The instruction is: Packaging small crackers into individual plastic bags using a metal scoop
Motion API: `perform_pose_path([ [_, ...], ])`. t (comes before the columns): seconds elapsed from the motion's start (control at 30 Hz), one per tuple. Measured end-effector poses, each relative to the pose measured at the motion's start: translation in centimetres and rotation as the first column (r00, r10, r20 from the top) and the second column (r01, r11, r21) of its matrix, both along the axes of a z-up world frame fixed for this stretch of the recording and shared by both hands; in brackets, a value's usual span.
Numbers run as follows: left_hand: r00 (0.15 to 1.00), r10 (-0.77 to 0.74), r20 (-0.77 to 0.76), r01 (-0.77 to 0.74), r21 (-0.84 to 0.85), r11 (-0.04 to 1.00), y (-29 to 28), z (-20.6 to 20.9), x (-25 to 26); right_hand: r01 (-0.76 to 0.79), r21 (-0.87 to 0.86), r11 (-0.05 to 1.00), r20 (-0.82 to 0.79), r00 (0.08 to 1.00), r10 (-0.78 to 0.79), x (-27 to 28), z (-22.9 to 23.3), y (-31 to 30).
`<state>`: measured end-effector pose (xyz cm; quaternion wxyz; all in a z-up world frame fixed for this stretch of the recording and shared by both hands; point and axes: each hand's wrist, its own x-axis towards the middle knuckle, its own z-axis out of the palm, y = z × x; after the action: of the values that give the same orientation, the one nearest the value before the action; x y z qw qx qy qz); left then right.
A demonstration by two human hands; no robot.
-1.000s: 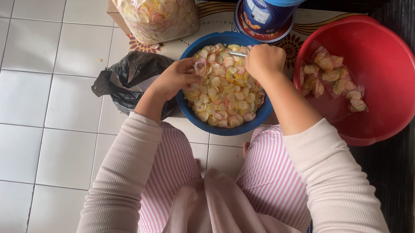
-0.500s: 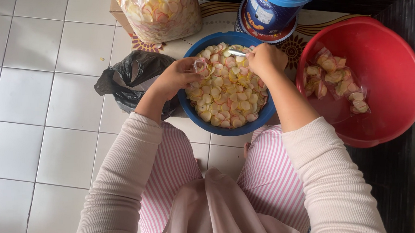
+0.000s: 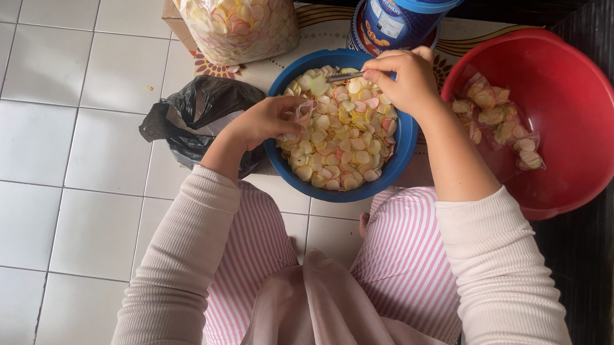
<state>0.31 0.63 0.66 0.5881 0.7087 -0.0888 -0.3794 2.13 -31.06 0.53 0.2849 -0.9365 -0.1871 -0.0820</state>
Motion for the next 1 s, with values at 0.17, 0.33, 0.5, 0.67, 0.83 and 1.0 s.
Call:
perform_pose_path([
  [0.17,0.999,-0.046,-0.013,0.045,-0.061,0.997,0.0,-1.0,0.2,-0.160,-0.101,0.982,0.296,0.937,0.183,-1.0,1.6,1.1],
  [0.33,0.995,-0.086,-0.056,0.084,-0.051,0.995,-0.1,-2.0,0.6,-0.211,-0.275,0.938,0.406,0.859,0.312,-2.3,4.1,2.7],
  [0.5,0.971,-0.230,0.063,0.228,0.032,0.973,-0.2,-0.7,0.3,-0.231,-0.341,0.911,0.424,0.827,0.368,-3.3,5.4,4.3],
  [0.67,0.970,-0.242,0.017,0.242,-0.033,0.970,-0.1,-1.3,0.4,-0.216,-0.459,0.862,0.393,0.821,0.415,-3.7,5.0,5.7],
  [0.83,0.975,-0.206,-0.082,0.199,-0.091,0.976,0.0,-0.8,0.0,-0.143,-0.490,0.860,0.456,0.799,0.393,-4.0,4.8,6.2],
  [1.0,0.963,-0.265,0.047,0.266,-0.014,0.964,-0.1,0.4,-0.2,-0.110,-0.498,0.860,0.466,0.802,0.373,-4.1,5.0,6.0],
])
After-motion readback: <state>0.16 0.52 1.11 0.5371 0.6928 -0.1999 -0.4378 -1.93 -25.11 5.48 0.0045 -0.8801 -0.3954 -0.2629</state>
